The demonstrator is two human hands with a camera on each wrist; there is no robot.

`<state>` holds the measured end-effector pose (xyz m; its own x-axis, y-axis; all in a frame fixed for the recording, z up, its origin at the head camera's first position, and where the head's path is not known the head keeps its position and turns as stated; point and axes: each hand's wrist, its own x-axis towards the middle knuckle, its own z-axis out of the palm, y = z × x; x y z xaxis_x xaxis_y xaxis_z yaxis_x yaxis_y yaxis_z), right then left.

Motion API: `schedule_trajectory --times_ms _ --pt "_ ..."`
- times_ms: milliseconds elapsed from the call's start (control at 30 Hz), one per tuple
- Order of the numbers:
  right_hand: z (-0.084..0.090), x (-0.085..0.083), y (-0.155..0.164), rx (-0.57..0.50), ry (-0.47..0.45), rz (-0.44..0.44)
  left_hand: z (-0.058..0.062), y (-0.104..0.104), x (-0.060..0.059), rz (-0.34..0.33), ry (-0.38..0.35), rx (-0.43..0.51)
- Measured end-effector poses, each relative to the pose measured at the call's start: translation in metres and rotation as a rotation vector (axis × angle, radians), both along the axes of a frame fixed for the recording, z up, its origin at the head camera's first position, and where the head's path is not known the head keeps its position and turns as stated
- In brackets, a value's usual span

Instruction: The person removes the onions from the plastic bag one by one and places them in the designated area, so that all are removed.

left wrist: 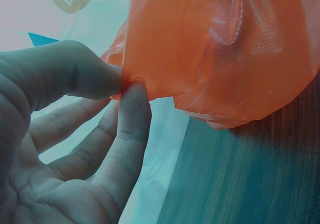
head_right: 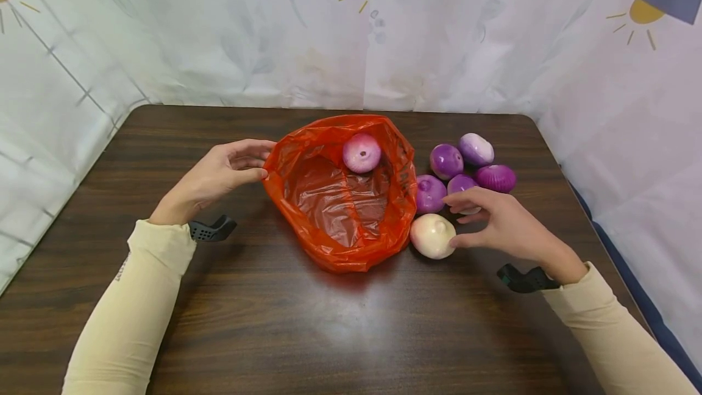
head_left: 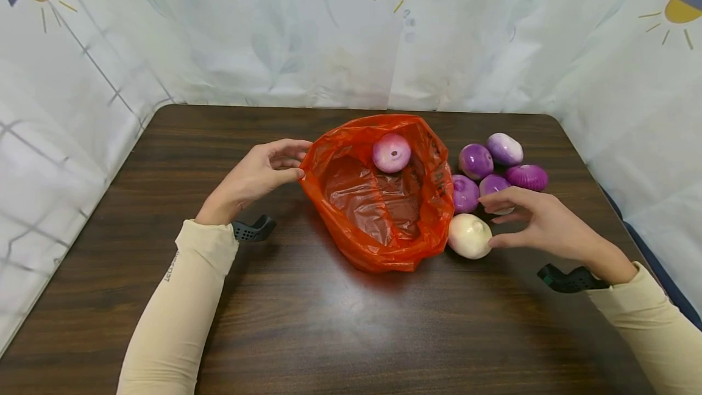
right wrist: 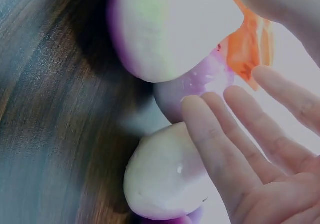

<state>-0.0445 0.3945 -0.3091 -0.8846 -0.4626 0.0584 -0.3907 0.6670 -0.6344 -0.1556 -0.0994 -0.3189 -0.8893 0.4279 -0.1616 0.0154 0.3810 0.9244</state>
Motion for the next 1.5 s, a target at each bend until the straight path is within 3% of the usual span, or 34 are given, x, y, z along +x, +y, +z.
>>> schedule_trajectory --times_ms 533,867,1000,1200,1500 --pt "0.008 -0.015 0.005 -0.178 -0.097 -0.017 0.002 0.0 0.005 0.014 0.012 -0.006" --pt "0.022 -0.037 -0.01 -0.309 -0.185 -0.015 0.002 0.005 0.006 0.01 0.027 0.03" --pt "0.025 -0.046 -0.016 -0.349 -0.177 0.005 0.001 0.009 0.007 0.009 0.035 0.036" --pt "0.029 -0.06 -0.027 -0.32 -0.13 0.035 0.003 0.014 0.011 0.008 0.025 0.043" --pt "0.042 -0.083 -0.046 -0.187 -0.114 -0.007 0.009 0.021 0.014 0.015 0.016 0.069"
